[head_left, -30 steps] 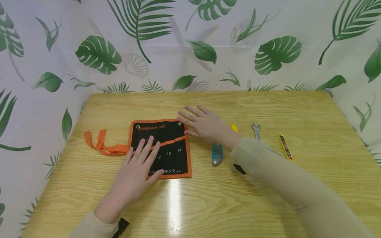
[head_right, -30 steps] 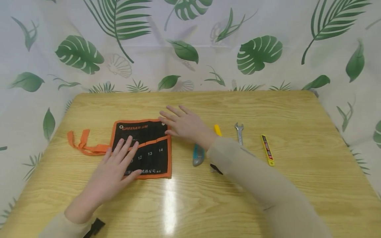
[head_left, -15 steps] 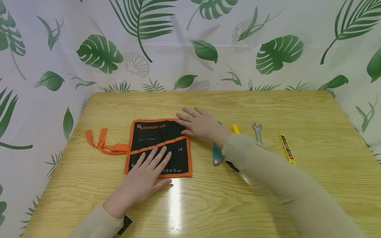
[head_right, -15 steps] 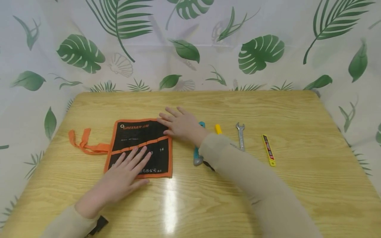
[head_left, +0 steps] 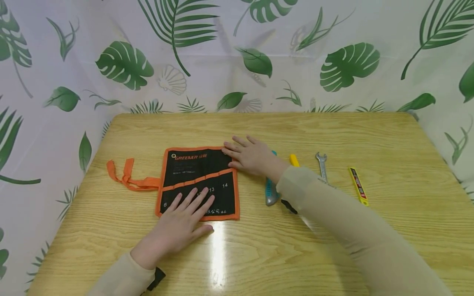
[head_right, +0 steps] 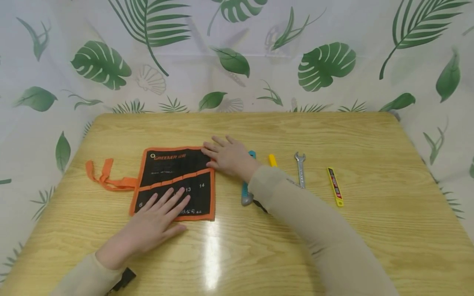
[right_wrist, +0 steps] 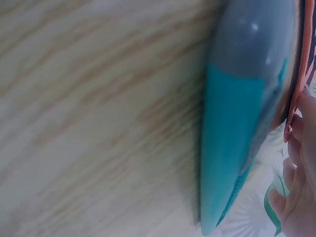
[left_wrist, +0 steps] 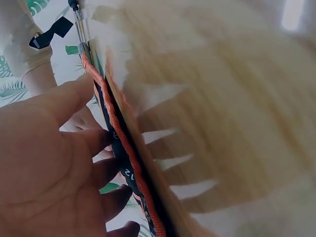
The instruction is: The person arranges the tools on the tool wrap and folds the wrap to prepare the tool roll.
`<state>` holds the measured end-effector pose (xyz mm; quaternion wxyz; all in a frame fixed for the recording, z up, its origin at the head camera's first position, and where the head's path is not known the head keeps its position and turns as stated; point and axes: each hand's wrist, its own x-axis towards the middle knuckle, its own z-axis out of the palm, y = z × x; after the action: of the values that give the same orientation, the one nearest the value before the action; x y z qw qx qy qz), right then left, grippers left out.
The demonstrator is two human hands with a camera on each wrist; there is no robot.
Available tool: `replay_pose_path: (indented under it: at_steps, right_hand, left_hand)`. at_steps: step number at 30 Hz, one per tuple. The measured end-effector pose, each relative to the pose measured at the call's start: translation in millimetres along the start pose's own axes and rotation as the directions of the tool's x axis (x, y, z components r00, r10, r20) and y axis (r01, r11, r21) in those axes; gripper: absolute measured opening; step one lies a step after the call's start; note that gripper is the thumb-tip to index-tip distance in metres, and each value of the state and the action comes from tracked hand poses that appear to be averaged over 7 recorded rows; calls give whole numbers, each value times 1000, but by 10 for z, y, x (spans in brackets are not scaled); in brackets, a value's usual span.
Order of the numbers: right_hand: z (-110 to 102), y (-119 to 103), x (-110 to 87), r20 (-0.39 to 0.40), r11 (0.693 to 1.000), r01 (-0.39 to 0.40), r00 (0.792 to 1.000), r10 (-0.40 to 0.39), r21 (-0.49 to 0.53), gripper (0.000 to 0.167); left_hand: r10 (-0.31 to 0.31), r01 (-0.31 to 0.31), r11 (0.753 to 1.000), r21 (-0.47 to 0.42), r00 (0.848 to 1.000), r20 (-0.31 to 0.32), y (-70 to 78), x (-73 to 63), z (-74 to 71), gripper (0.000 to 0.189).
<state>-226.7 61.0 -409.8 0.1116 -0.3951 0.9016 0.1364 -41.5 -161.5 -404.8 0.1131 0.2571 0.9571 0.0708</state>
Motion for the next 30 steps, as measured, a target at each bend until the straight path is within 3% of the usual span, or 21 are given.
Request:
replay_pose_path:
  at_steps: [15,30]
  right_hand:
    - [39,-1,-189,17,995,-36,999,35,96,61]
    - [103,2,-544,-37,993,49,998,-46,106,58]
  left_hand:
    - [-42,43,998,-41,999,24,-89,-3,-16,65]
    - [-79,80,996,-33,997,24,-236,-79,-65,60]
